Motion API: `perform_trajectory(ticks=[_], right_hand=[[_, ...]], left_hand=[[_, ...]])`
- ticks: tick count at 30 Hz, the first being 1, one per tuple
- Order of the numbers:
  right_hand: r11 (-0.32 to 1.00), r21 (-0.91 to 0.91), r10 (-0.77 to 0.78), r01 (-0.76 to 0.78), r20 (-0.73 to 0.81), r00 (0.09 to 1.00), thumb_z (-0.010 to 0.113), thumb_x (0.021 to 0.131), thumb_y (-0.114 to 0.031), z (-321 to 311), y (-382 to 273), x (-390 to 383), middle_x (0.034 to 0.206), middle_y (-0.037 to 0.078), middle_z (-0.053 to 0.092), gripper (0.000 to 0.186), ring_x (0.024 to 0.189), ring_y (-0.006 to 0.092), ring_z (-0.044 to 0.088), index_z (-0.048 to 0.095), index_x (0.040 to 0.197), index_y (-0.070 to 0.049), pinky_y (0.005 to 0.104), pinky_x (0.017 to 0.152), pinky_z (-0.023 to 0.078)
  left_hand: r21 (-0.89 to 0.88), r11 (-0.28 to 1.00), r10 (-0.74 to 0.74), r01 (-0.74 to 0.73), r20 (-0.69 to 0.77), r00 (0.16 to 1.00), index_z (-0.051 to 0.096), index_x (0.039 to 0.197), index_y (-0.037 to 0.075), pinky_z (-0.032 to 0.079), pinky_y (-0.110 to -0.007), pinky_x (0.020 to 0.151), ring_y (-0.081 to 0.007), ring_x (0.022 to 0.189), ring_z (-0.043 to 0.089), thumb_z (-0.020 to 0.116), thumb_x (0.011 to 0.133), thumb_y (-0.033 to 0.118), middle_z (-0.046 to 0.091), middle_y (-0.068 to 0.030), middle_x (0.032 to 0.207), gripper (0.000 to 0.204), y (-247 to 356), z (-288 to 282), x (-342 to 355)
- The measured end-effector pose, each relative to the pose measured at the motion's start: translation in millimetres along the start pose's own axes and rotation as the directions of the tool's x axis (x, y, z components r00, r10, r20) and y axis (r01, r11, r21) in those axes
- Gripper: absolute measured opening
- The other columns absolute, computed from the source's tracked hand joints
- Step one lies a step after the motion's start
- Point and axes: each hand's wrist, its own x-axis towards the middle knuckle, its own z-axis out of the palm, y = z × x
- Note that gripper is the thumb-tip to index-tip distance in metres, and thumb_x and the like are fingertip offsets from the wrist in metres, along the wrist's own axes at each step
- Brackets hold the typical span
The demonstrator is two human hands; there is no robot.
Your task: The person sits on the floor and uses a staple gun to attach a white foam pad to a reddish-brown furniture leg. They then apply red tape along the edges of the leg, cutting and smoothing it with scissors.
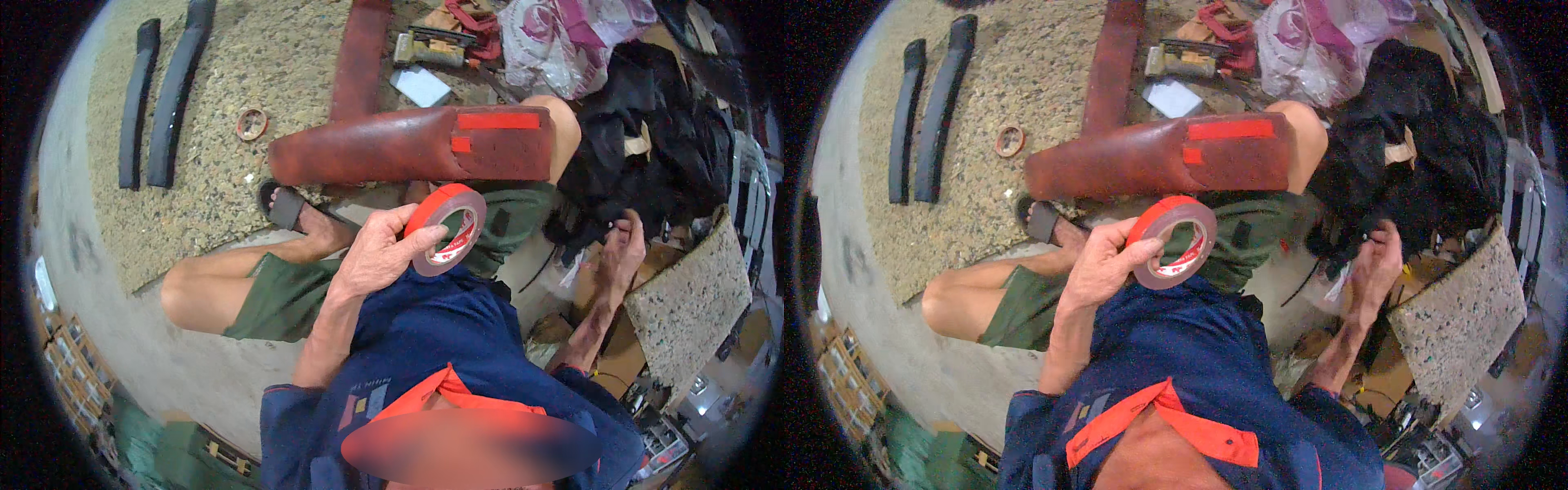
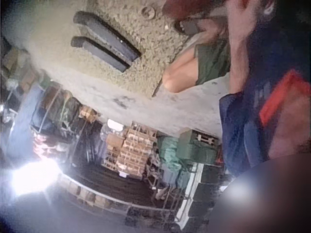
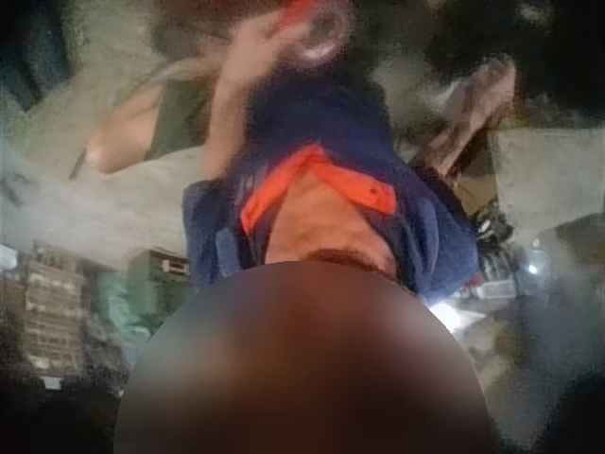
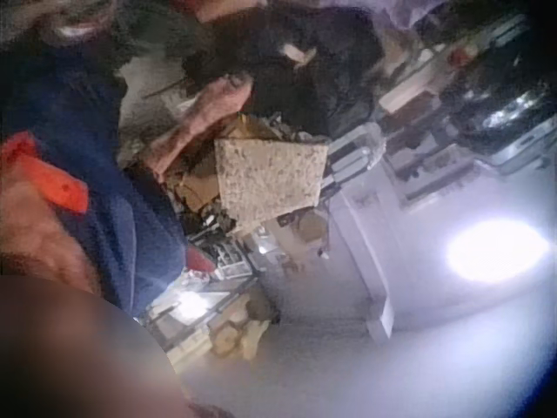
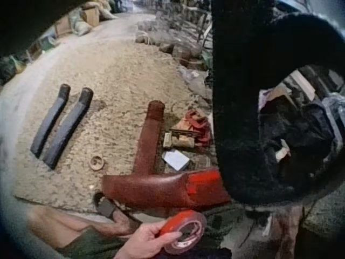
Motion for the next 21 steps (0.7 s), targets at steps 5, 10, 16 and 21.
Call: perform_trajectory(ticks=[5, 10, 16, 21], right_hand=[[0.953, 0.302, -0.042, -0.016, 0.183, 0.982, 0.070, 0.095, -0.001, -14.0, -16.9, -13.8, 0.092, 0.003, 0.070, 0.013, 0.082, 0.0115, 0.065, 0.076, 0.106, 0.000, 0.0272, 0.073, 0.052], [0.745, 0.654, -0.554, 0.129, 0.500, 0.665, 0.085, 0.082, -0.004, 41.7, -102.3, -56.5, 0.095, 0.008, 0.070, 0.023, 0.078, 0.0153, 0.067, 0.075, 0.103, 0.000, 0.0288, 0.069, 0.055], [0.631, 0.766, -0.689, 0.120, 0.483, 0.540, 0.083, 0.081, 0.001, 67.5, -131.8, -60.0, 0.095, 0.010, 0.069, 0.024, 0.080, 0.0164, 0.068, 0.074, 0.103, 0.001, 0.0279, 0.071, 0.055], [0.560, 0.696, -0.812, 0.449, 0.353, 0.466, 0.080, 0.086, 0.000, 73.3, -131.5, -64.3, 0.088, 0.013, 0.069, 0.012, 0.072, 0.0219, 0.068, 0.070, 0.093, 0.001, 0.0305, 0.067, 0.055]], left_hand=[[0.277, 0.955, 0.083, -0.110, 0.109, 0.991, 0.075, 0.095, -0.002, 0.049, -0.035, 0.066, -0.0130, 0.069, 0.056, 0.085, 0.092, 0.029, 0.064, -0.0068, 0.075, 0.033, 1.8, 13.5, 9.8], [0.598, 0.766, 0.179, -0.236, 0.154, 0.972, 0.072, 0.086, -0.001, 0.044, -0.031, 0.057, -0.0081, 0.062, 0.050, 0.092, 0.083, 0.025, 0.055, -0.0031, 0.064, 0.034, 21.7, 21.2, 4.3], [0.724, 0.628, 0.279, -0.287, 0.135, 0.951, 0.069, 0.080, 0.000, 0.044, -0.036, 0.053, -0.0196, 0.052, 0.053, 0.094, 0.079, 0.037, 0.056, -0.0108, 0.060, 0.045, 29.5, 20.8, -9.5], [0.693, 0.679, 0.236, -0.244, 0.109, 0.966, 0.069, 0.080, 0.000, 0.045, -0.037, 0.053, -0.0227, 0.049, 0.053, 0.094, 0.078, 0.039, 0.056, -0.0122, 0.059, 0.046, 25.4, 16.5, -13.9]])
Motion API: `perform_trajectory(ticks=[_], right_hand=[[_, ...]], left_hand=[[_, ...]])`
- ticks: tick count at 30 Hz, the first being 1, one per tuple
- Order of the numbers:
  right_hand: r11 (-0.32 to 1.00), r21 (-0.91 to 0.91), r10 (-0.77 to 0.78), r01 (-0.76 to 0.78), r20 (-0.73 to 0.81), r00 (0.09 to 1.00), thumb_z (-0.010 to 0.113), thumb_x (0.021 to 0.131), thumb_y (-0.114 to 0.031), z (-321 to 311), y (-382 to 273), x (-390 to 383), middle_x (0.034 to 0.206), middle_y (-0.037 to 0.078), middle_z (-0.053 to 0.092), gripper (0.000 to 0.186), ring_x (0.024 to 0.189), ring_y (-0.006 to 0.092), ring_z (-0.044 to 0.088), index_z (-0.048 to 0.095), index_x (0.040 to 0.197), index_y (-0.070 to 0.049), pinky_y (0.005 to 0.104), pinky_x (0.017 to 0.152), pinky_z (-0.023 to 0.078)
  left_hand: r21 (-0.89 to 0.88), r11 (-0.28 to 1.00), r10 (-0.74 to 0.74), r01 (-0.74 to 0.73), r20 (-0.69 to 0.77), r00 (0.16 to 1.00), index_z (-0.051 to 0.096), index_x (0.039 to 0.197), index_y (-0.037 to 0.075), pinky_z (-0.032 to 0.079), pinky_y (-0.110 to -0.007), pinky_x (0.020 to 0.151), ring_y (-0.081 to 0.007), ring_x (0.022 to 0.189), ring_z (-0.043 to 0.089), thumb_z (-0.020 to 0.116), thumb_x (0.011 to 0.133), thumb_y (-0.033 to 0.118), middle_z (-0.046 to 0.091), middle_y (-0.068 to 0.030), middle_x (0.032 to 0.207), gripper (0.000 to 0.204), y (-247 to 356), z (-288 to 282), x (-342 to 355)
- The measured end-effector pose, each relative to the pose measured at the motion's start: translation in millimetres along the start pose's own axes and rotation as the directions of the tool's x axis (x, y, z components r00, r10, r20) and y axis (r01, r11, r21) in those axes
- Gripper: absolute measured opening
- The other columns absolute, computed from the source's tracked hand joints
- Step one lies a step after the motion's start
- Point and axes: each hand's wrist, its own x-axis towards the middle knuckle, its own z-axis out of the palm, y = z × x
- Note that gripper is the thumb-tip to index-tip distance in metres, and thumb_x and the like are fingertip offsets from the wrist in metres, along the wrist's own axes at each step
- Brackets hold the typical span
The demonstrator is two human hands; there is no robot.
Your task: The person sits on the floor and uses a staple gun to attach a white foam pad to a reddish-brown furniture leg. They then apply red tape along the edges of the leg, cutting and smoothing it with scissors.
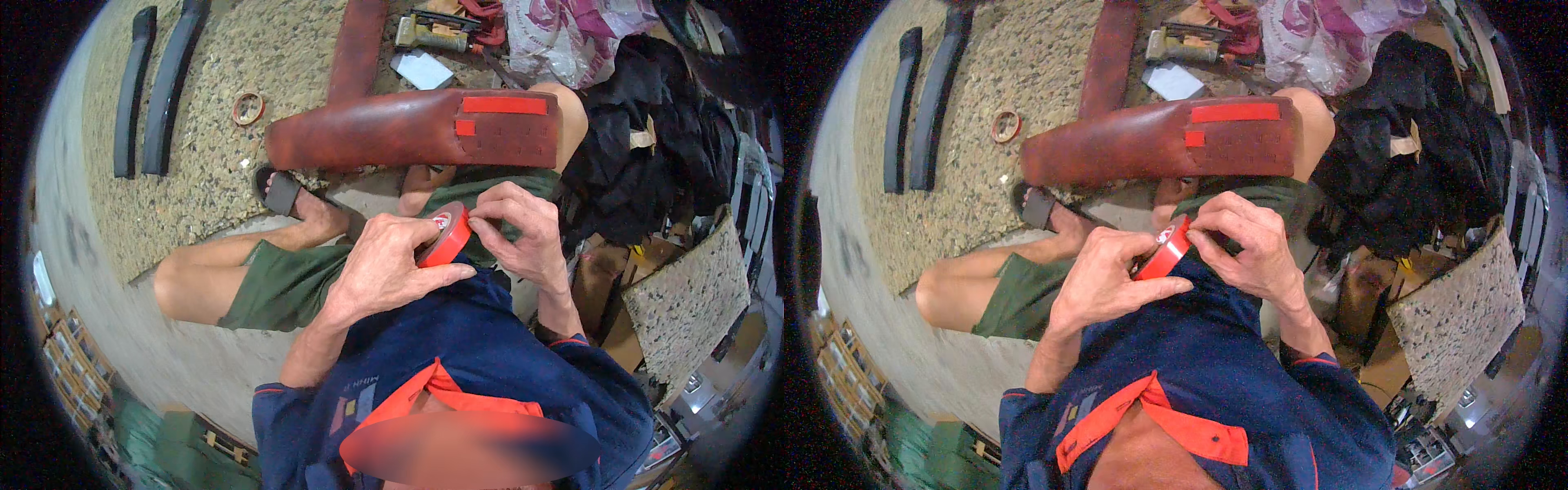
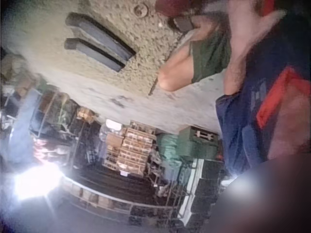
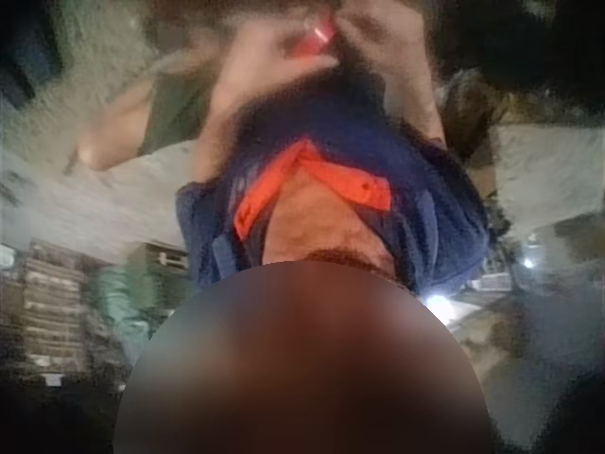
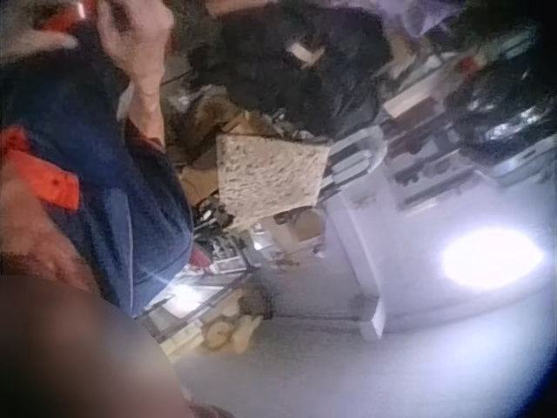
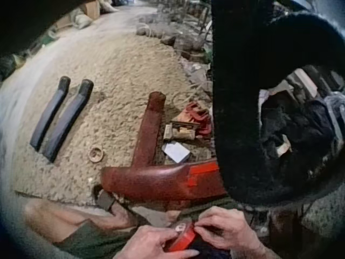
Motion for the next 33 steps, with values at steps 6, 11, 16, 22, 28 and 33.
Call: perform_trajectory(ticks=[6, 11, 16, 22, 28, 33], right_hand=[[0.583, 0.593, 0.531, -0.555, 0.239, 0.813, 0.076, 0.092, 0.000, 8.3, 8.5, -9.1, 0.092, 0.005, 0.070, 0.011, 0.075, 0.0133, 0.065, 0.066, 0.094, 0.000, 0.0277, 0.066, 0.052], [0.622, 0.608, 0.514, -0.493, 0.158, 0.843, 0.074, 0.093, 0.003, 20.5, 5.5, -10.7, 0.103, 0.008, 0.068, 0.009, 0.076, 0.0119, 0.063, 0.070, 0.101, 0.004, 0.0251, 0.066, 0.051], [0.905, 0.338, 0.250, -0.259, 0.071, 0.966, 0.077, 0.087, 0.006, 20.7, -0.8, -1.7, 0.099, 0.010, 0.070, 0.015, 0.078, 0.0145, 0.066, 0.073, 0.102, 0.004, 0.0284, 0.069, 0.054], [0.974, 0.185, 0.128, -0.133, 0.041, 0.991, 0.078, 0.084, 0.005, 21.1, -3.3, 2.0, 0.093, 0.012, 0.072, 0.015, 0.079, 0.0181, 0.070, 0.072, 0.096, 0.002, 0.0303, 0.070, 0.055], [0.874, 0.334, 0.328, -0.354, 0.133, 0.935, 0.074, 0.089, 0.001, 24.3, -0.2, -3.6, 0.089, 0.007, 0.069, 0.008, 0.074, 0.0146, 0.065, 0.067, 0.093, 0.003, 0.0292, 0.065, 0.053], [0.486, 0.638, 0.561, -0.597, 0.296, 0.773, 0.071, 0.095, -0.003, 31.4, 6.7, -13.2, 0.089, 0.004, 0.067, 0.007, 0.066, 0.0093, 0.059, 0.067, 0.094, 0.003, 0.0241, 0.057, 0.047]], left_hand=[[-0.051, 0.998, -0.031, 0.029, -0.049, 0.998, 0.068, 0.078, 0.000, 0.044, -0.038, 0.053, -0.0215, 0.050, 0.050, 0.094, 0.078, 0.036, 0.054, -0.0121, 0.058, 0.045, -3.8, -4.5, -2.1], [-0.052, 0.995, -0.086, 0.085, -0.012, 0.996, 0.068, 0.079, -0.001, 0.046, -0.041, 0.056, -0.0274, 0.054, 0.055, 0.093, 0.079, 0.037, 0.057, -0.0154, 0.061, 0.046, -4.2, -13.5, -6.7], [0.040, 0.996, -0.081, 0.082, -0.036, 0.996, 0.068, 0.079, -0.002, 0.051, -0.048, 0.061, -0.0403, 0.061, 0.065, 0.090, 0.079, 0.044, 0.061, -0.0220, 0.065, 0.052, -2.3, -13.2, -8.7], [0.094, 0.991, -0.101, 0.099, 0.018, 0.995, 0.065, 0.075, -0.003, 0.052, -0.049, 0.064, -0.0428, 0.064, 0.066, 0.089, 0.080, 0.047, 0.062, -0.0225, 0.065, 0.055, -0.2, -13.7, -12.5], [0.105, 0.989, -0.104, 0.100, 0.028, 0.994, 0.065, 0.077, -0.001, 0.052, -0.049, 0.065, -0.0428, 0.065, 0.066, 0.088, 0.081, 0.047, 0.062, -0.0218, 0.066, 0.053, 2.0, -13.9, -15.5], [0.076, 0.996, -0.053, 0.052, 0.010, 0.999, 0.071, 0.089, 0.000, 0.050, -0.045, 0.061, -0.0363, 0.061, 0.064, 0.090, 0.080, 0.042, 0.065, -0.0172, 0.070, 0.047, -4.5, -13.5, -20.0]])
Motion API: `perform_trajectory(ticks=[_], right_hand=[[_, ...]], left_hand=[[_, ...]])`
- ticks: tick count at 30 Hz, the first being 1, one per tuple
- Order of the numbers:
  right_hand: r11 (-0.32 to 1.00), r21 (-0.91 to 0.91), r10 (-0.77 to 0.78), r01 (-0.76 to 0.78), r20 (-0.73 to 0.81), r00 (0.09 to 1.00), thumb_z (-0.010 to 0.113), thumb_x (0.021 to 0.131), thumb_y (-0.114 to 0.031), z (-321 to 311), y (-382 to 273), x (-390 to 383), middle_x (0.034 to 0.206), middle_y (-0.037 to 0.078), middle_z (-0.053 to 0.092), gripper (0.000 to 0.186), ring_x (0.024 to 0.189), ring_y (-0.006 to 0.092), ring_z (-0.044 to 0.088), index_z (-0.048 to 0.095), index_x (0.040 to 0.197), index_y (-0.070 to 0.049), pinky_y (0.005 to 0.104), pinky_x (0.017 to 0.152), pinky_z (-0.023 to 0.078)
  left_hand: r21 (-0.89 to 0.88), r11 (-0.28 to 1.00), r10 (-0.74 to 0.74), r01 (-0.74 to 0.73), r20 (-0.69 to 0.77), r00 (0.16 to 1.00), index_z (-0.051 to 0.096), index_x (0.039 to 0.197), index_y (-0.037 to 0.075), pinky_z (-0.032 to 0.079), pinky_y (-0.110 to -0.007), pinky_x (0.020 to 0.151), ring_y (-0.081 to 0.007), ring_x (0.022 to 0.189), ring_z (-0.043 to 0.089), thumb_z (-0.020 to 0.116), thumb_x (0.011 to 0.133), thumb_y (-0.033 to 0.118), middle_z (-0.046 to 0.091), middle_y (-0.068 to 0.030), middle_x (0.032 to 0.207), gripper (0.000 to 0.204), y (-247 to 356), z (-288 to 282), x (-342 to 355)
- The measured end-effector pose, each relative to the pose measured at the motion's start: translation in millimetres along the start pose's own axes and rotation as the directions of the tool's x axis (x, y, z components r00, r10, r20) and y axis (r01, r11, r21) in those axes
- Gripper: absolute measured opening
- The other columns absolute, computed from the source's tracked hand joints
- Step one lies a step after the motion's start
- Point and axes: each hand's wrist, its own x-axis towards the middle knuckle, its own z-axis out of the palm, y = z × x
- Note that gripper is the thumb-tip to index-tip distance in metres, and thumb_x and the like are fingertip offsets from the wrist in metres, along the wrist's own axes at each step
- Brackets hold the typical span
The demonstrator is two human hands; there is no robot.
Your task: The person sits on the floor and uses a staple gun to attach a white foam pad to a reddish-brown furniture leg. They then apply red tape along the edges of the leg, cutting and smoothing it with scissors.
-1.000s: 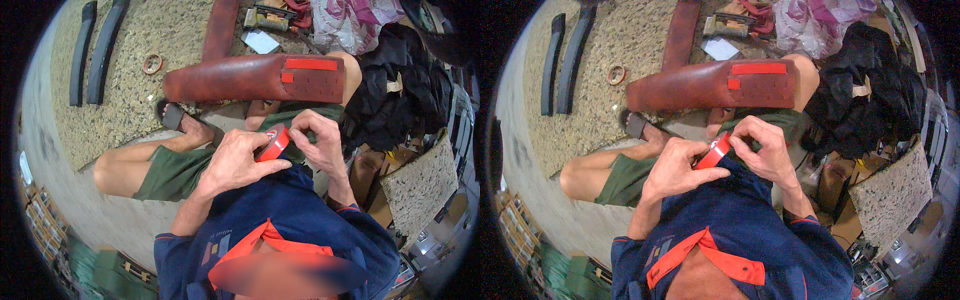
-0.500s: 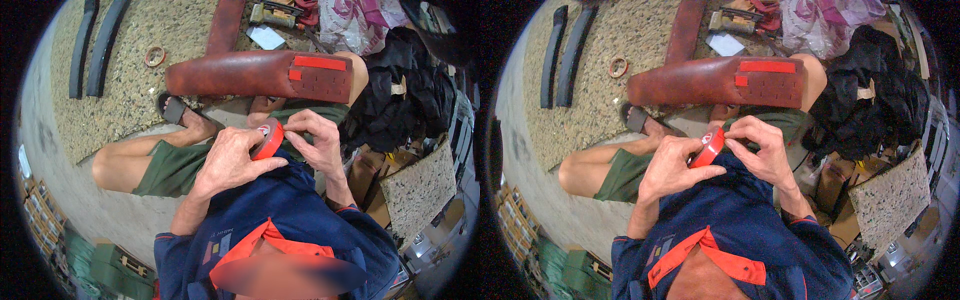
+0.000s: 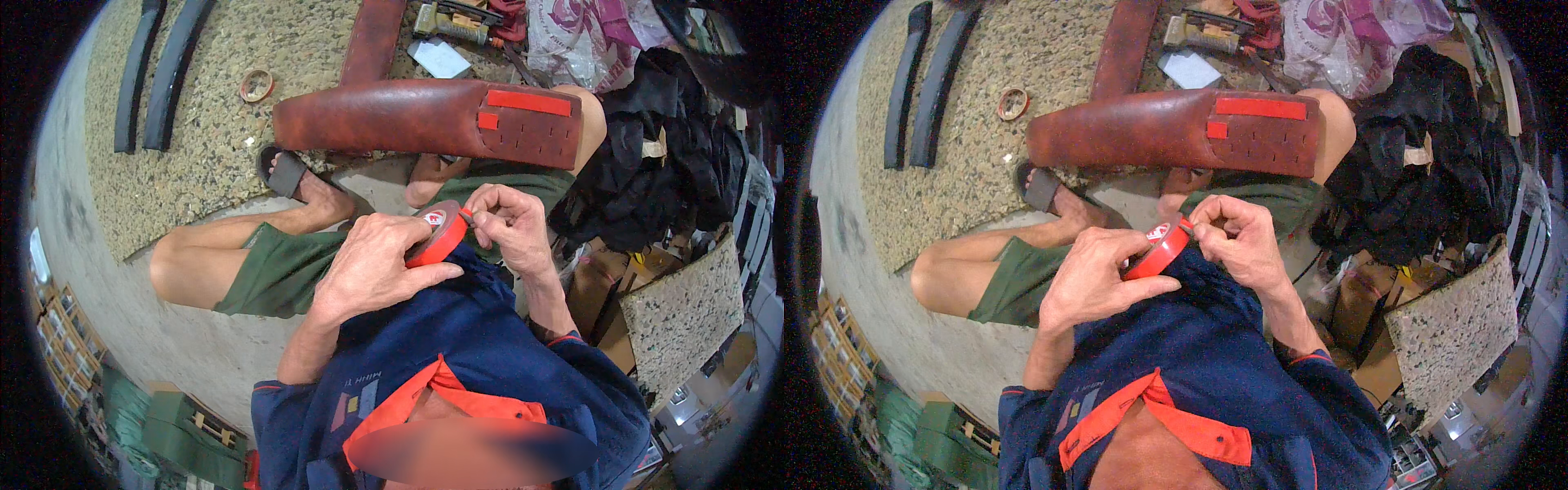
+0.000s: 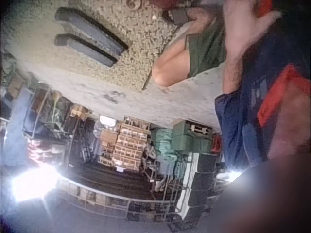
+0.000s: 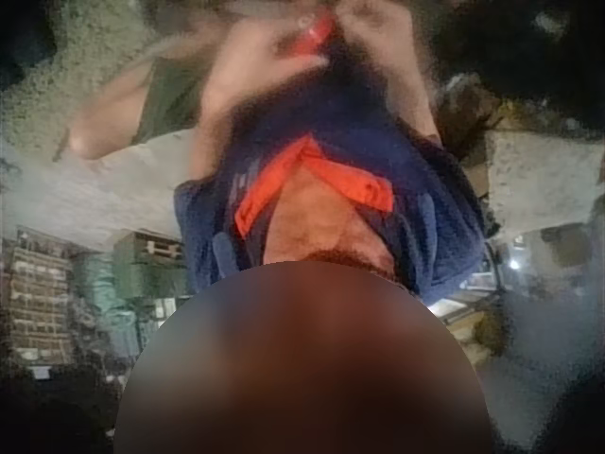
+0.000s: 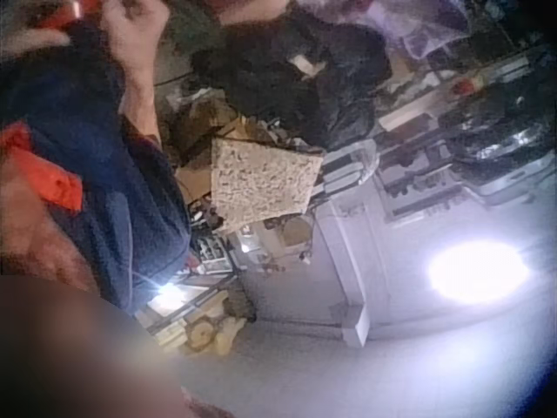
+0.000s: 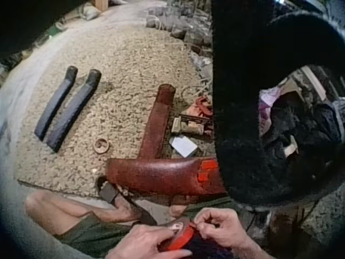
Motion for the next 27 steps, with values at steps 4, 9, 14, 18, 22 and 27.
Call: perform_trajectory(ticks=[4, 9, 14, 18, 22, 27], right_hand=[[0.951, 0.309, 0.024, -0.033, 0.035, 0.999, 0.068, 0.098, -0.003, -3.7, 4.6, 0.9, 0.088, 0.006, 0.067, 0.007, 0.062, 0.0086, 0.057, 0.068, 0.096, 0.003, 0.0236, 0.053, 0.044], [0.945, 0.327, -0.006, -0.003, 0.026, 1.000, 0.066, 0.099, -0.003, -3.0, 4.9, -0.2, 0.089, 0.007, 0.067, 0.008, 0.062, 0.0095, 0.057, 0.069, 0.099, 0.004, 0.0251, 0.053, 0.045], [0.986, 0.130, -0.108, 0.107, 0.001, 0.994, 0.068, 0.095, -0.004, -3.9, 5.0, -4.0, 0.101, 0.012, 0.066, 0.014, 0.070, 0.0125, 0.059, 0.070, 0.106, 0.006, 0.0261, 0.062, 0.047], [0.933, -0.113, -0.344, 0.342, 0.004, 0.939, 0.075, 0.089, -0.010, -5.4, 6.4, -3.3, 0.124, 0.015, 0.062, 0.040, 0.098, 0.0169, 0.062, 0.067, 0.124, 0.006, 0.0302, 0.084, 0.051], [0.922, -0.144, -0.358, 0.360, 0.041, 0.933, 0.082, 0.081, -0.017, -10.6, 9.8, 0.6, 0.135, 0.015, 0.060, 0.064, 0.118, 0.0205, 0.061, 0.061, 0.138, 0.004, 0.0346, 0.098, 0.050], [0.974, 0.051, -0.226, 0.221, 0.157, 0.961, 0.080, 0.079, -0.009, -22.0, 16.6, -3.3, 0.127, 0.015, 0.069, 0.051, 0.116, 0.0233, 0.067, 0.068, 0.127, 0.005, 0.0362, 0.098, 0.052]], left_hand=[[-0.009, 1.000, -0.003, 0.003, 0.007, 1.000, 0.075, 0.101, 0.001, 0.052, -0.043, 0.066, -0.0325, 0.068, 0.065, 0.091, 0.080, 0.036, 0.068, -0.0144, 0.080, 0.043, -9.1, -2.1, -6.5], [0.030, 0.999, 0.034, -0.032, -0.069, 0.997, 0.075, 0.118, 0.005, 0.051, -0.043, 0.083, -0.0317, 0.087, 0.061, 0.087, 0.083, 0.025, 0.071, -0.0125, 0.096, 0.042, -22.5, -6.8, -8.6], [-0.026, 0.999, 0.036, -0.037, -0.057, 0.998, 0.074, 0.127, 0.006, 0.049, -0.043, 0.084, -0.0311, 0.087, 0.055, 0.083, 0.087, 0.020, 0.071, -0.0110, 0.101, 0.043, -33.7, -9.3, -10.1], [-0.178, 0.984, -0.005, -0.009, -0.075, 0.997, 0.072, 0.129, 0.004, 0.049, -0.040, 0.091, -0.0283, 0.096, 0.058, 0.082, 0.089, 0.018, 0.071, -0.0108, 0.106, 0.043, -45.0, -8.5, -12.2], [-0.437, 0.899, 0.005, -0.026, -0.048, 0.999, 0.071, 0.131, 0.000, 0.049, -0.041, 0.099, -0.0251, 0.107, 0.061, 0.081, 0.090, 0.014, 0.072, -0.0103, 0.113, 0.044, -58.4, -10.7, -11.0], [-0.685, 0.727, 0.031, -0.046, -0.035, 0.999, 0.067, 0.136, -0.002, 0.052, -0.040, 0.104, -0.0216, 0.120, 0.061, 0.077, 0.093, 0.007, 0.067, -0.0104, 0.127, 0.044, -63.7, -2.2, -3.4]])
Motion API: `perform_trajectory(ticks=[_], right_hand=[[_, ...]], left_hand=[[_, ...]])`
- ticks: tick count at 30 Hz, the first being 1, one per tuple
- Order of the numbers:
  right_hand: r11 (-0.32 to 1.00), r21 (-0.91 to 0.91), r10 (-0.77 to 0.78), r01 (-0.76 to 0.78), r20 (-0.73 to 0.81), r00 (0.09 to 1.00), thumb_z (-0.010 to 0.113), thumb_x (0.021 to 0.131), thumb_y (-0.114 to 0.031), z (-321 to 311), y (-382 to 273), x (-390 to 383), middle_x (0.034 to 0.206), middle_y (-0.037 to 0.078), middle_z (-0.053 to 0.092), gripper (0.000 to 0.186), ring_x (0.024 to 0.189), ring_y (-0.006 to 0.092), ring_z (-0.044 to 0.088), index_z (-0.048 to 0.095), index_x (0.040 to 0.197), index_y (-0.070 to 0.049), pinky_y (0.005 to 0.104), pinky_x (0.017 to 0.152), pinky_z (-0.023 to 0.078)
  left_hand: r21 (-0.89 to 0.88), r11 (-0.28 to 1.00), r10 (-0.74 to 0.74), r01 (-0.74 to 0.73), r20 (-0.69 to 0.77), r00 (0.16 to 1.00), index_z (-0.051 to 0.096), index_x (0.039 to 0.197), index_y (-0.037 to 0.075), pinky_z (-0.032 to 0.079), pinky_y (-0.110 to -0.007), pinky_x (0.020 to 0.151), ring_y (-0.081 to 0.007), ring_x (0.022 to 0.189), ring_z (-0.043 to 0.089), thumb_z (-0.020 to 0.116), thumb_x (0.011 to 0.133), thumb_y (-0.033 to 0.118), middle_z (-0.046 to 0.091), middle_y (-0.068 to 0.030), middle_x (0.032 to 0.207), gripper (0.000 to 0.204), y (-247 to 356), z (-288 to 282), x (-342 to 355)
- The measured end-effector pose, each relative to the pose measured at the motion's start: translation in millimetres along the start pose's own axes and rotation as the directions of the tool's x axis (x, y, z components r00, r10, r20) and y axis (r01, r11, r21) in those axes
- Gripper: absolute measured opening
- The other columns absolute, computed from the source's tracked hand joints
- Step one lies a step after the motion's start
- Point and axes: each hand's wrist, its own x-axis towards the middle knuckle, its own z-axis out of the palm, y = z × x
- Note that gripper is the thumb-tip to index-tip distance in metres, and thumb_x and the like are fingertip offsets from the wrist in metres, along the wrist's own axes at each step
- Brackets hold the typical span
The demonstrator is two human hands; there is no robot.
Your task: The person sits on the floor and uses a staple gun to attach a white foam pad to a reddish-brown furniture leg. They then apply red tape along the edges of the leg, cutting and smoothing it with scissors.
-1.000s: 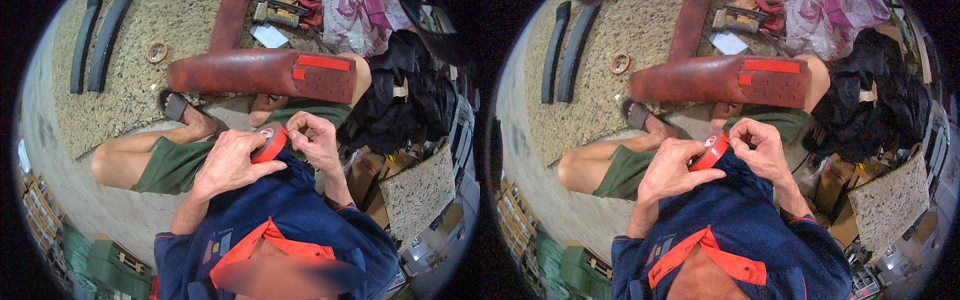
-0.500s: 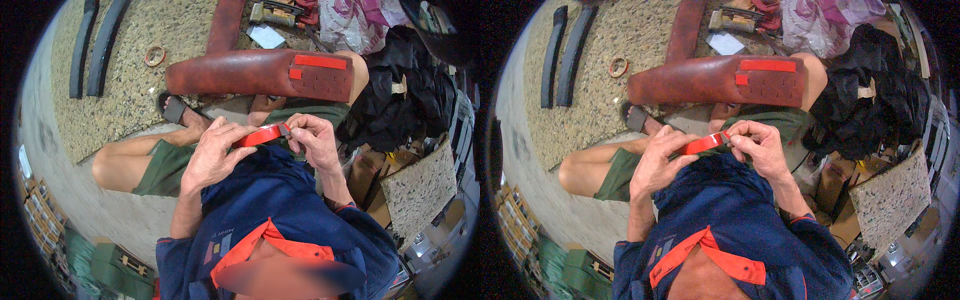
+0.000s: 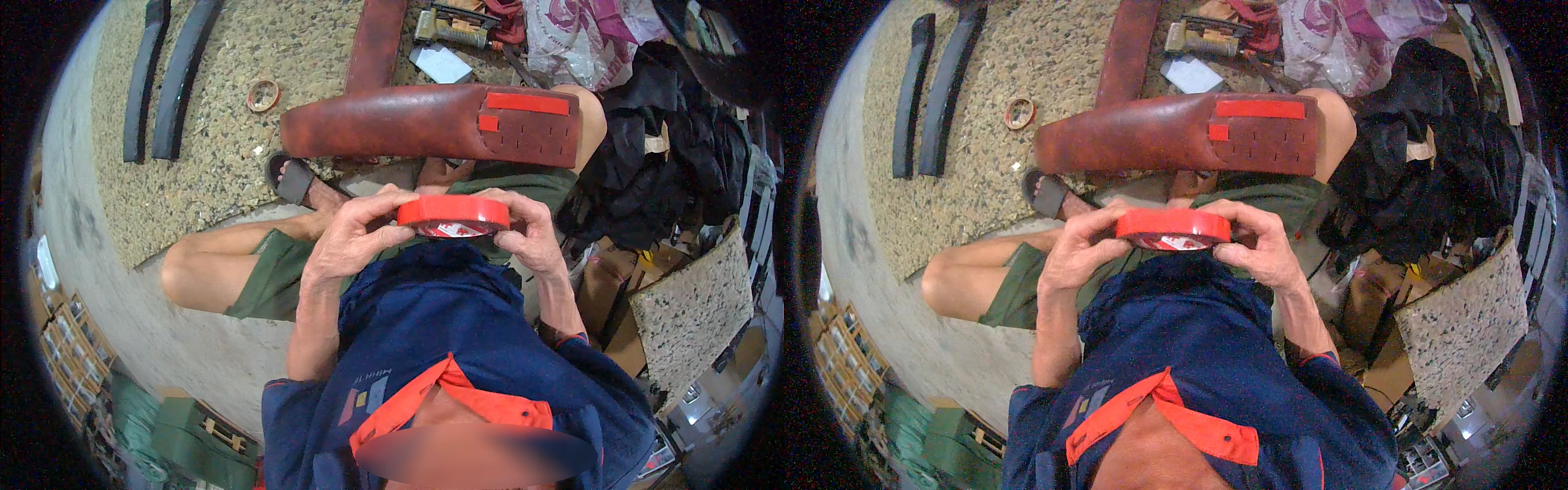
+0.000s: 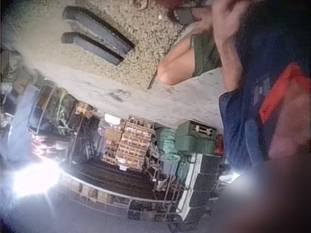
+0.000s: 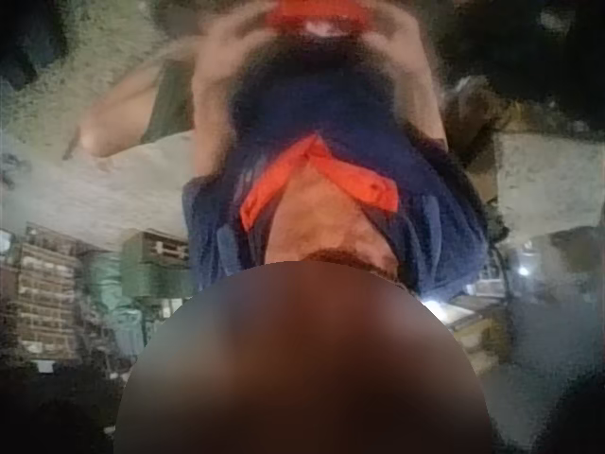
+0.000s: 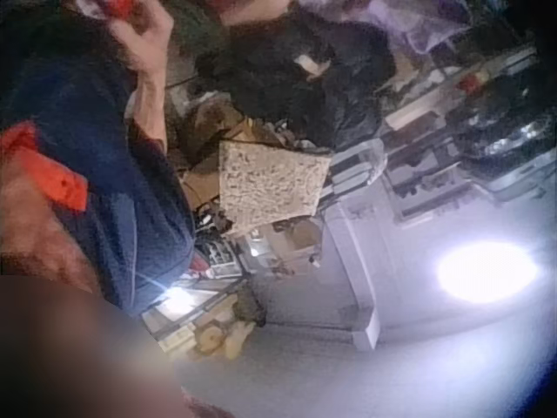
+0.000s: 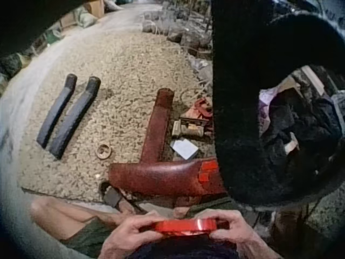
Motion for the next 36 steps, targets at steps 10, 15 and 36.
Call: perform_trajectory(ticks=[10, 15, 36], right_hand=[[0.920, -0.370, -0.145, 0.130, -0.013, 0.989, 0.090, 0.079, -0.020, -12.6, -22.3, -13.1, 0.107, 0.014, 0.076, 0.040, 0.101, 0.0267, 0.072, 0.074, 0.109, 0.001, 0.0376, 0.091, 0.055], [0.881, -0.440, -0.158, 0.175, 0.076, 0.985, 0.092, 0.078, -0.020, -15.6, -34.0, -15.7, 0.108, 0.016, 0.076, 0.041, 0.103, 0.0300, 0.073, 0.073, 0.109, 0.000, 0.0399, 0.093, 0.056], [0.592, -0.806, -0.105, 0.016, -0.057, 0.993, 0.079, 0.070, -0.005, -15.9, -93.1, -37.3, 0.089, 0.014, 0.071, 0.037, 0.083, 0.0272, 0.072, 0.072, 0.106, 0.000, 0.0369, 0.078, 0.056]], left_hand=[[-0.193, 0.978, 0.044, -0.076, -0.166, 0.985, 0.071, 0.127, -0.004, 0.046, -0.042, 0.115, -0.0249, 0.131, 0.058, 0.070, 0.091, 0.006, 0.061, -0.0138, 0.137, 0.038, -6.7, 18.9, 13.0], [-0.138, 0.990, -0.025, -0.007, -0.230, 0.973, 0.076, 0.116, -0.004, 0.047, -0.038, 0.111, -0.0229, 0.125, 0.061, 0.072, 0.093, 0.003, 0.065, -0.0130, 0.131, 0.025, 2.8, 27.2, 14.2], [-0.227, 0.953, -0.250, 0.200, -0.220, 0.943, 0.068, 0.099, 0.002, 0.052, -0.024, 0.070, -0.0068, 0.076, 0.063, 0.074, 0.100, 0.007, 0.069, -0.0010, 0.085, 0.008, -13.4, 70.0, 32.7]])
